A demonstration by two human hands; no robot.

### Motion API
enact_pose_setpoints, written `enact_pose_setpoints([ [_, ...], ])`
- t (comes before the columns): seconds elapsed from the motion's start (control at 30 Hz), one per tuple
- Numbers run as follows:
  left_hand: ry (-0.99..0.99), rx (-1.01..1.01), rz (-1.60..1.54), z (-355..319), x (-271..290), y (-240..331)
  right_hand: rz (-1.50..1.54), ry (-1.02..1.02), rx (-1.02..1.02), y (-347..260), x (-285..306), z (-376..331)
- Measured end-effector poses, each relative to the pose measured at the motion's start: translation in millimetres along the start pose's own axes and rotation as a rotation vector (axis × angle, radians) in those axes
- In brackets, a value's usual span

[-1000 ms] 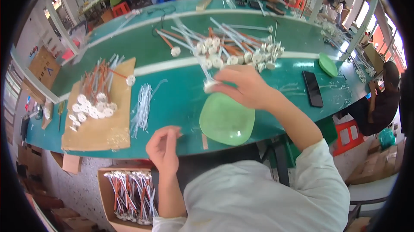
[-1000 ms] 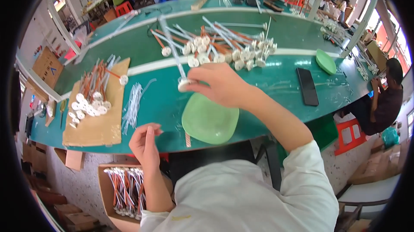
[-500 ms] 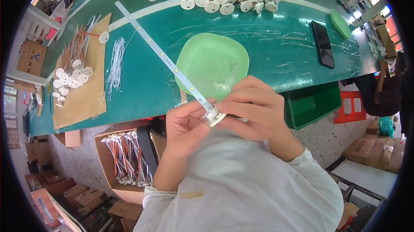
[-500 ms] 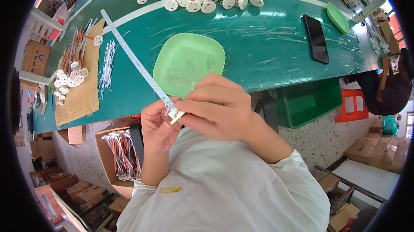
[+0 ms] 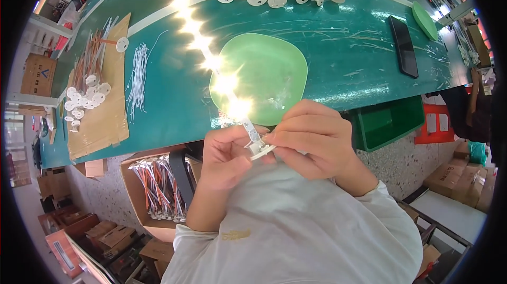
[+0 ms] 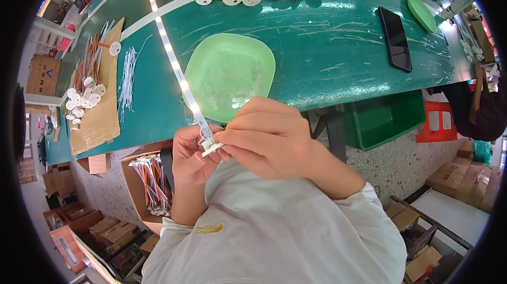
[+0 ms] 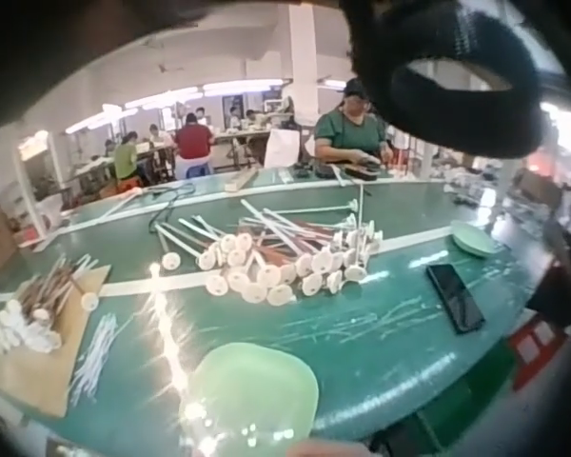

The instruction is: Assembling LED strips by attaching white circular plastic components to the base of the strips.

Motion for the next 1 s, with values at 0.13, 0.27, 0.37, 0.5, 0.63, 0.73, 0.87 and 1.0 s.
enact_pose_setpoints([
  [0.13, 0.046, -0.045, 0.0, -6, 7, 5, -0.021, 0.012, -0.017, -4, -6, -3],
  [0.27, 0.003, -0.031, -0.045, -8, 13, 15, -0.062, 0.019, -0.013, -8, -12, 4],
  [0.37, 0.101, -0.058, 0.137, -12, 15, 27, -0.078, -0.256, -0.162, 8, -10, 29],
  [0.5, 0.124, -0.082, 0.195, -19, 19, 39, -0.251, -0.473, -0.295, 40, -11, 48],
  [0.63, 0.136, -0.108, 0.154, -23, 24, 45, -0.499, -0.683, -0.315, 60, -28, 50],
  [0.73, 0.072, -0.097, 0.074, -26, 29, 44, -0.52, -0.775, -0.411, 67, -33, 55],
  [0.87, 0.144, -0.104, 0.142, -24, 27, 47, -0.412, -0.661, -0.375, 67, -24, 57],
  [1.0, 0.157, -0.126, 0.202, -23, 32, 47, -0.313, -0.442, -0.369, 67, -15, 60],
])
Point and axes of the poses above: each hand's wrist, its own z-axis towards the middle knuckle, its own x-axis out of the back of the hand, y = z × x, the point moved 6 cm from there along z, towards the middle knuckle, and after that the axes turned 13 degrees about -x, right-handed, at the moved point
